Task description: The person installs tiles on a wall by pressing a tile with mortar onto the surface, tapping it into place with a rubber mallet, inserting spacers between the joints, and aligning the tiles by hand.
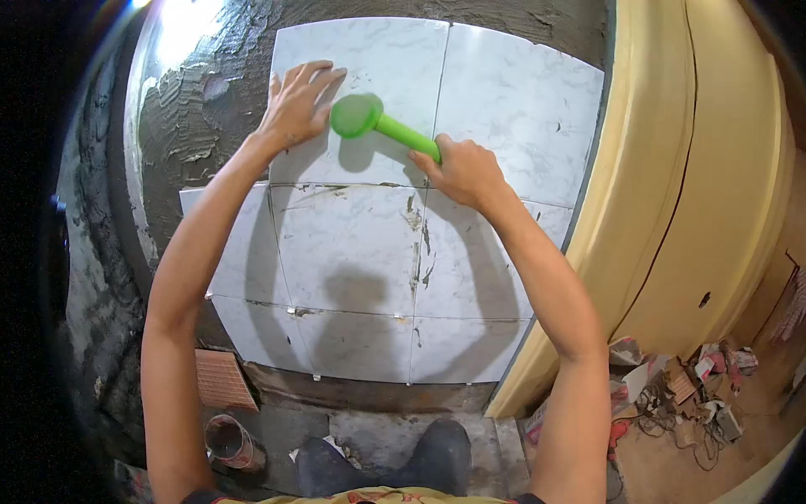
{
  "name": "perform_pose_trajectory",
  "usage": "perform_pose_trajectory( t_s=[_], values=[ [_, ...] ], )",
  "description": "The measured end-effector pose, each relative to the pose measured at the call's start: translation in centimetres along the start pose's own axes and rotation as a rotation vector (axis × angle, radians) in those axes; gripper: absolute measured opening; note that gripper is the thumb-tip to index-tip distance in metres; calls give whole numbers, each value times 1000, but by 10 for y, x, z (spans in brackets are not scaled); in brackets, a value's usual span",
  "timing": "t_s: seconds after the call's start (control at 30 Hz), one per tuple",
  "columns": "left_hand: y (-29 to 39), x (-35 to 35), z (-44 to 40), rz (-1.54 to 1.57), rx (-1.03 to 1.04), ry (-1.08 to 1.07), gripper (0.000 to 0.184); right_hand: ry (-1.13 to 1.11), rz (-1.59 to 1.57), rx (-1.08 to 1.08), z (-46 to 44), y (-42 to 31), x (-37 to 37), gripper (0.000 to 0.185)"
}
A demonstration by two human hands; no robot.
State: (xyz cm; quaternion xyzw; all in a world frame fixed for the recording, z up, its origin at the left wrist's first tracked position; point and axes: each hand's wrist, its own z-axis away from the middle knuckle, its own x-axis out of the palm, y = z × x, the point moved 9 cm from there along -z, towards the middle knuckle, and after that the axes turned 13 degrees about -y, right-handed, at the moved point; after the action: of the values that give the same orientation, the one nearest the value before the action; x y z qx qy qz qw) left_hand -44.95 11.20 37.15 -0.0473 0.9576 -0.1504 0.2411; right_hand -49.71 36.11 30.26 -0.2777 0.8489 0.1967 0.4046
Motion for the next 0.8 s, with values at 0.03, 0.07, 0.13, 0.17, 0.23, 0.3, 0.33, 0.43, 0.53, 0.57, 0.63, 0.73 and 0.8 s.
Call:
perform_pose_trajectory(
  t_s=[0.03, 0.07, 0.13, 0.17, 0.23, 0.3, 0.33, 0.43, 0.53, 0.57, 0.63, 0.73, 0.8],
  values=[
    [5, -4, -20, 58, 104, 37, 71, 8, 24, -1, 4, 1, 2, 61],
    [13, -7, -45, 116, 208, 75, 64, 16, 24, -2, 5, 2, 4, 60],
    [46, -18, -78, 65, 364, 92, 56, 28, 27, -1, 10, 6, 10, 58],
    [74, -27, -93, -47, 412, 71, 54, 32, 19, 2, 12, 7, 11, 57],
    [101, -34, -115, -194, 433, 72, 52, 34, 1, 1, 15, 8, 12, 55],
    [109, -39, -130, -262, 386, 115, 51, 42, 9, -7, 17, 7, 11, 54],
    [111, -45, -135, -307, 335, -3, 53, 50, 2, -15, 18, 7, 11, 53],
    [86, -41, -158, -200, 198, 150, 56, 49, -11, -12, 19, 9, 9, 53],
    [78, -42, -168, 6, 243, 118, 58, 39, -34, -3, 19, 9, 10, 53],
    [79, -43, -169, 63, 296, 117, 57, 38, -45, 0, 19, 9, 11, 54],
    [90, -49, -172, 0, 324, 76, 48, 51, -35, -1, 19, 10, 10, 54],
    [83, -30, -208, 19, 260, -89, 63, 35, -3, 11, 18, 11, 11, 58],
    [81, -11, -212, 66, 173, -131, 59, 12, -7, 18, 17, 12, 15, 61]
  ],
)
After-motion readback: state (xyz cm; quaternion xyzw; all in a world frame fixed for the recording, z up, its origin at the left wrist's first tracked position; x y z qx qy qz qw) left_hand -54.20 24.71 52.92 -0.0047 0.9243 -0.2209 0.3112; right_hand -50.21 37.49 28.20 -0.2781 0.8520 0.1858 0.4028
